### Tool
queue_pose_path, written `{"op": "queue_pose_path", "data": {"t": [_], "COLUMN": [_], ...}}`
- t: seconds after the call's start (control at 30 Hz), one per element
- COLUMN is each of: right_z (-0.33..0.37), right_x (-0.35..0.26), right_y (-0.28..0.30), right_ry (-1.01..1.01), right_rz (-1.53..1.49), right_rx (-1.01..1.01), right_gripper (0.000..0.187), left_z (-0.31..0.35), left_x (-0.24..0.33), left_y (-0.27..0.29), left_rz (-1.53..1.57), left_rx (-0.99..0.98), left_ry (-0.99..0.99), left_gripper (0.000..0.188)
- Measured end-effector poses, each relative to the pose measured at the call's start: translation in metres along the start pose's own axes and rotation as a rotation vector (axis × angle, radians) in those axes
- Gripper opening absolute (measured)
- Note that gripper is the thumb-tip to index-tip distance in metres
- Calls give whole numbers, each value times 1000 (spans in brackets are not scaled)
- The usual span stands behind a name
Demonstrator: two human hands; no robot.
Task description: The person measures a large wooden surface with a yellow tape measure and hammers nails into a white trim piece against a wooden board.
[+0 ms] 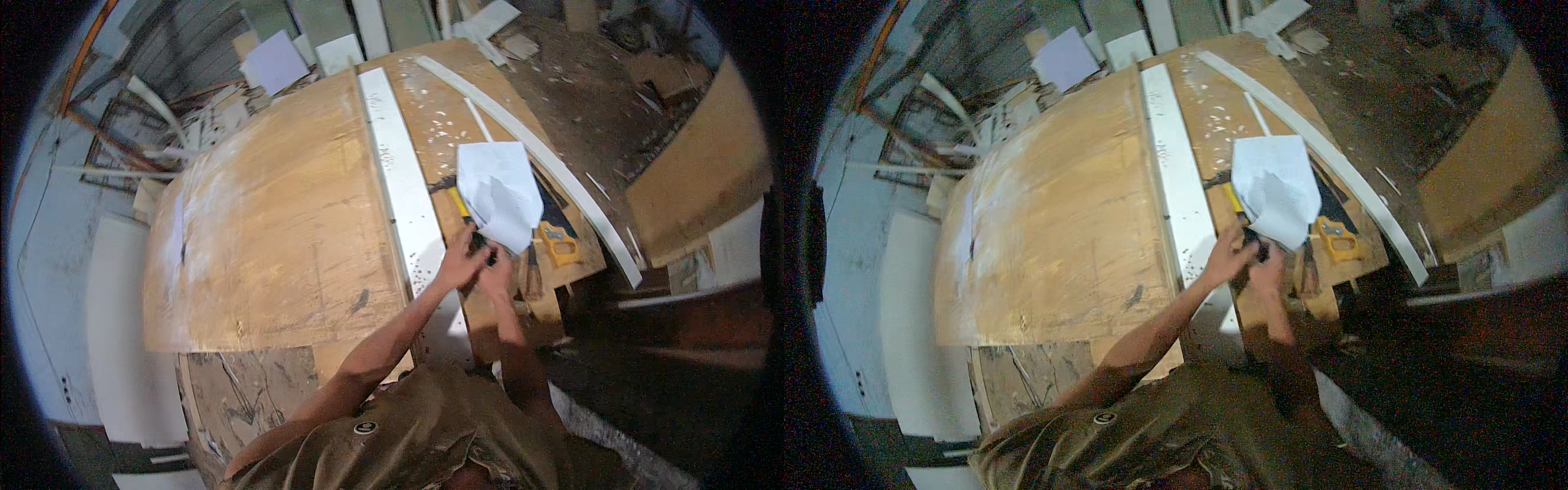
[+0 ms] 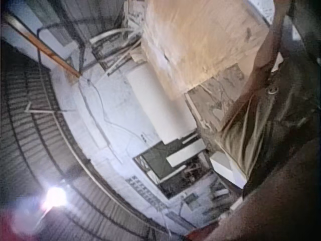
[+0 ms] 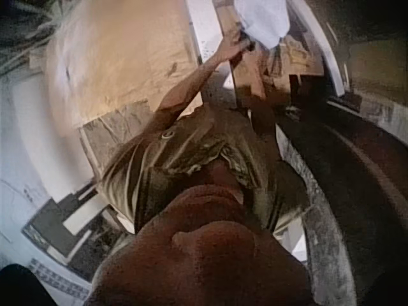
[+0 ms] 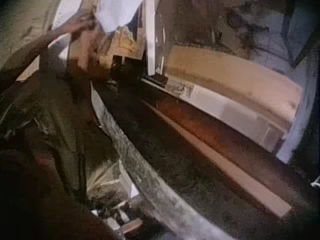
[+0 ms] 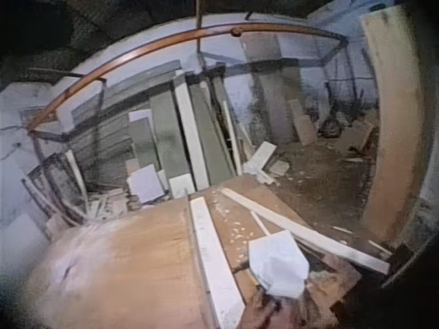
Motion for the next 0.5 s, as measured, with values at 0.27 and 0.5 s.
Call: {"op": "queue_pose_path", "data": {"t": [0.27,0.5], "right_z": [-40,-10], "right_x": [-35,-38], "right_y": [36,77], "right_ry": [297,333], "right_rz": [547,646], "right_rx": [35,162], "right_gripper": [45,44], "left_z": [217,388], "left_x": [-7,-69], "left_y": [149,271], "left_rz": [-416,-756], "left_rx": [330,993], "left_ry": [-67,546], "left_gripper": [47,43]}}
Point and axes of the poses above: each hand's wrist, its own z-axis away from the middle knuckle, its own y-axis out of the back of the hand, x = y × z, the point moved 10 cm from there along -z, towards the middle knuckle, and after that the axes turned 3 degrees about z, right-handed, at the moved point
